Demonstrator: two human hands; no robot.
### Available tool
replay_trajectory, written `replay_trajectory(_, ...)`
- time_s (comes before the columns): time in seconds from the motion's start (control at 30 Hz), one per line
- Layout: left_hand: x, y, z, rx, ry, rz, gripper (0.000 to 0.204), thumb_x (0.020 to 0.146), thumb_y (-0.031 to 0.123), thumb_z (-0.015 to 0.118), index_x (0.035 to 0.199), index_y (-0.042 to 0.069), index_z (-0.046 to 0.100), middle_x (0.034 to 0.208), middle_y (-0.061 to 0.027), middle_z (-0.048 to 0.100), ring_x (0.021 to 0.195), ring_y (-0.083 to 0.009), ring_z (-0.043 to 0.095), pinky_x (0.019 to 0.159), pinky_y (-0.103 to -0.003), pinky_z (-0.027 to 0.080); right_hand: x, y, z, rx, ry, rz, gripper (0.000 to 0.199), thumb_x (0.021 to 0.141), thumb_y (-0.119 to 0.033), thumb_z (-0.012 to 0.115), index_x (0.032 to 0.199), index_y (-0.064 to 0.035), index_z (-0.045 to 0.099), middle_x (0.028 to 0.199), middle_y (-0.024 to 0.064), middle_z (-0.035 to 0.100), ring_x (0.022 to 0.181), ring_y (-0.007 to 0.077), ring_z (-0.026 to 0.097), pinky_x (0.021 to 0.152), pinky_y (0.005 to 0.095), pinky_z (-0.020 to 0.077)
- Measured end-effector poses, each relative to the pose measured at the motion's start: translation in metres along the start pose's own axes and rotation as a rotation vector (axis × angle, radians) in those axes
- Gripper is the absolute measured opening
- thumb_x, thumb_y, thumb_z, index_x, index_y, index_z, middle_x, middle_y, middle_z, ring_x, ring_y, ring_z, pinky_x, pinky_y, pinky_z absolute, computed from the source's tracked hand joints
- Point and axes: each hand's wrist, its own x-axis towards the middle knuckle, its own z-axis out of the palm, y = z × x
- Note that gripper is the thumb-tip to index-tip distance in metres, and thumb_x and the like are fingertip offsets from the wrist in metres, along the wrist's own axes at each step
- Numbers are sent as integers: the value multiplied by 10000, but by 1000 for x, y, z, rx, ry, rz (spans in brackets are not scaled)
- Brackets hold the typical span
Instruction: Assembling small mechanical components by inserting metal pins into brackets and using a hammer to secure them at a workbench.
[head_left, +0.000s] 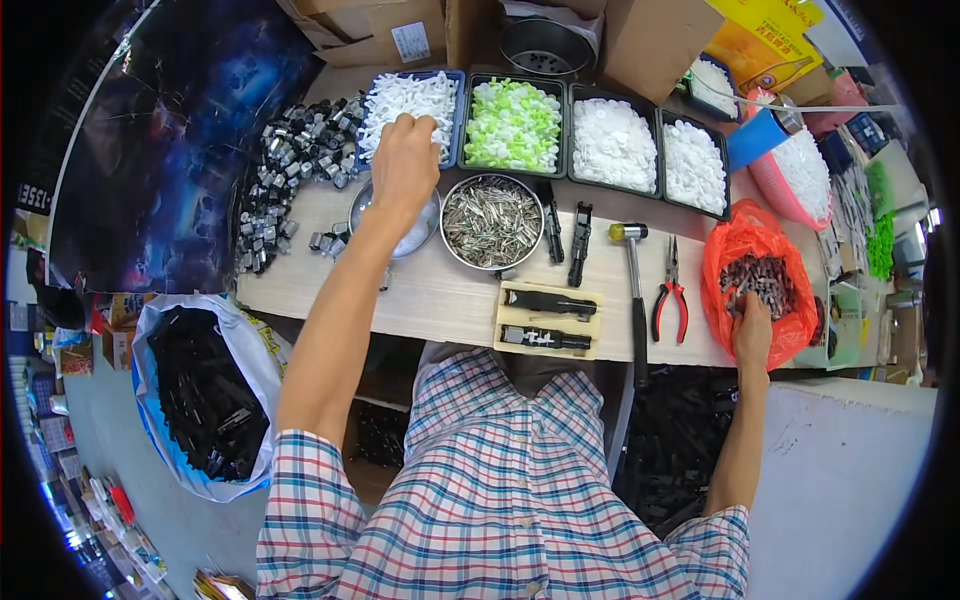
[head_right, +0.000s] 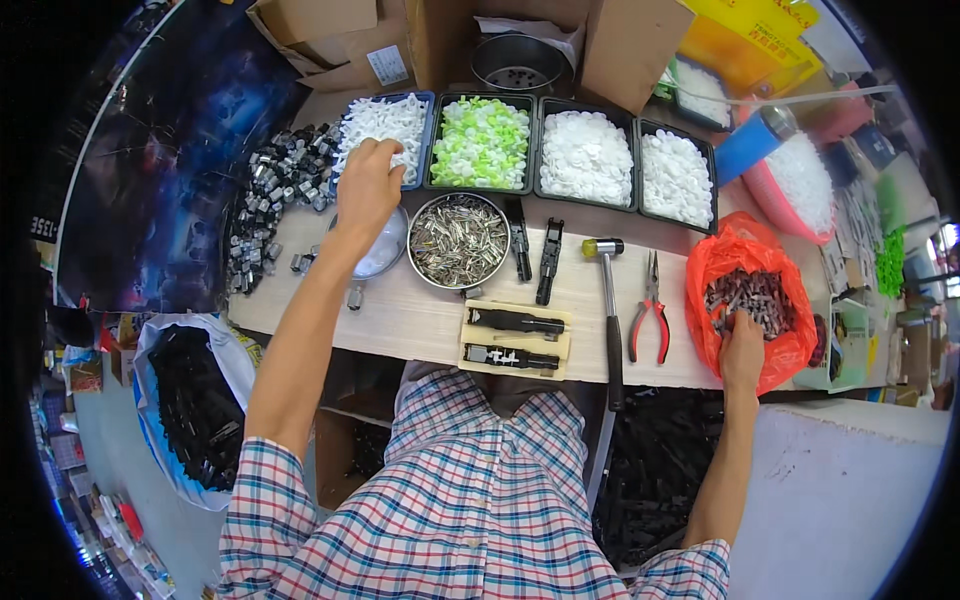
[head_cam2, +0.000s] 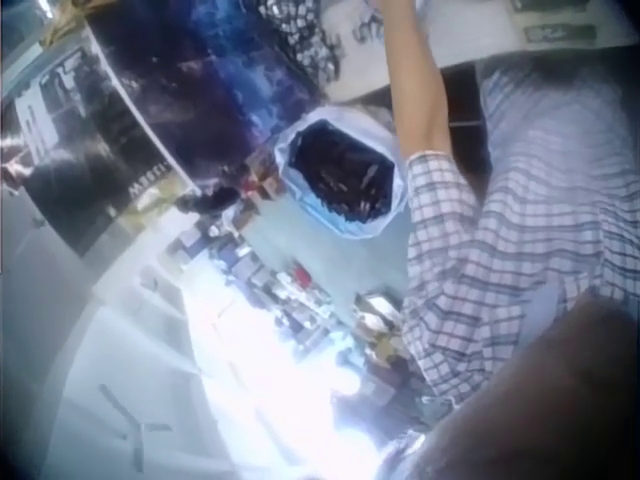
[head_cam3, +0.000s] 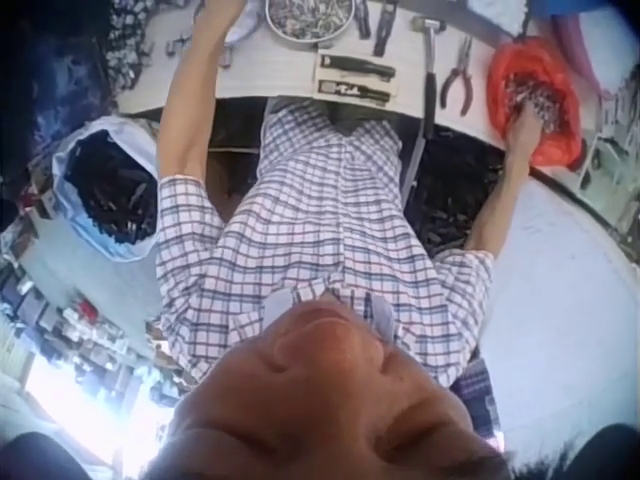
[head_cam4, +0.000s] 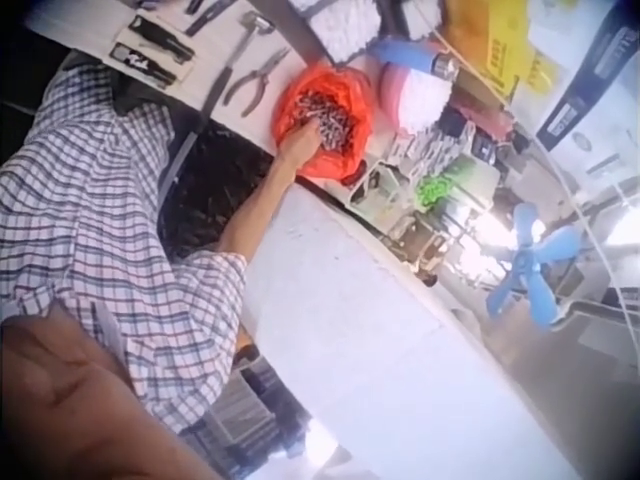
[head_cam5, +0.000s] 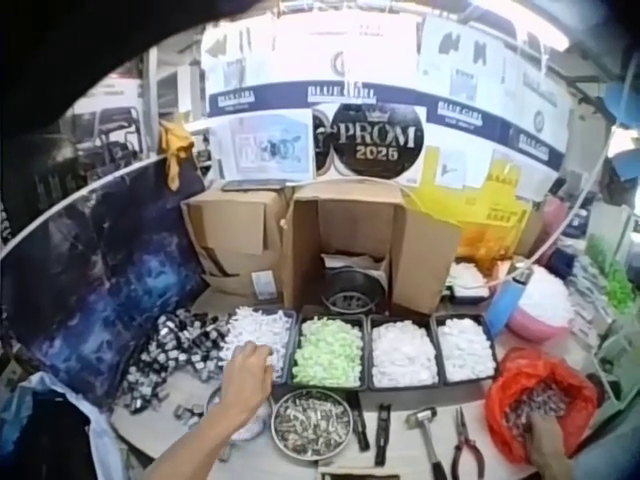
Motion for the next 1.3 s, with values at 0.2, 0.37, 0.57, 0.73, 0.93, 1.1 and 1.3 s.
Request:
replay_trajectory(0.2,15,0,8,110,-194,47,183,813,68,760,968,24,673,968,-174,698,941,-385,659,810,-471,549,9,-2,10,111,60,164,220,877,-89,719,1028,-12,578,939,210,676,897,418,641,800,489,505)
replay_trajectory(0.37,23,0,11,172,-232,85,88,828,33,704,887,5,645,930,-205,698,883,-419,683,765,-502,556,15,0,19,164,110,264,267,880,-139,745,1056,-3,598,930,215,696,840,411,674,763,485,520)
replay_trajectory(0.57,24,-8,14,199,-257,137,93,833,37,634,905,4,681,922,-197,718,886,-375,714,752,-472,597,5,-6,5,192,218,264,245,919,-123,722,1101,-9,604,933,181,695,851,280,695,757,383,533)
replay_trajectory(0.73,25,-9,19,79,-230,36,99,893,110,686,909,17,658,934,-199,688,864,-428,674,763,-499,542,-20,-69,-23,574,362,246,160,939,-63,683,1072,-2,618,891,89,647,776,193,610,718,324,491)
replay_trajectory(0.93,22,-3,10,43,-203,11,73,855,70,676,897,10,664,938,-199,670,907,-394,685,775,-493,565,-61,-175,-38,738,260,76,144,955,-13,670,1092,-17,626,938,-10,541,762,71,476,688,227,412)
replay_trajectory(1.1,26,-17,16,48,-241,236,79,848,30,654,922,20,628,944,-189,667,908,-397,670,776,-493,551,-87,-217,-28,894,174,45,165,936,33,673,1082,-22,616,933,-21,518,726,49,460,647,202,400)
replay_trajectory(1.3,26,-10,17,16,-190,218,172,803,-44,615,961,8,569,948,-184,674,882,-378,678,777,-466,574,-101,-236,-21,965,98,21,174,914,34,689,1069,-11,623,969,12,539,757,66,480,667,213,401)
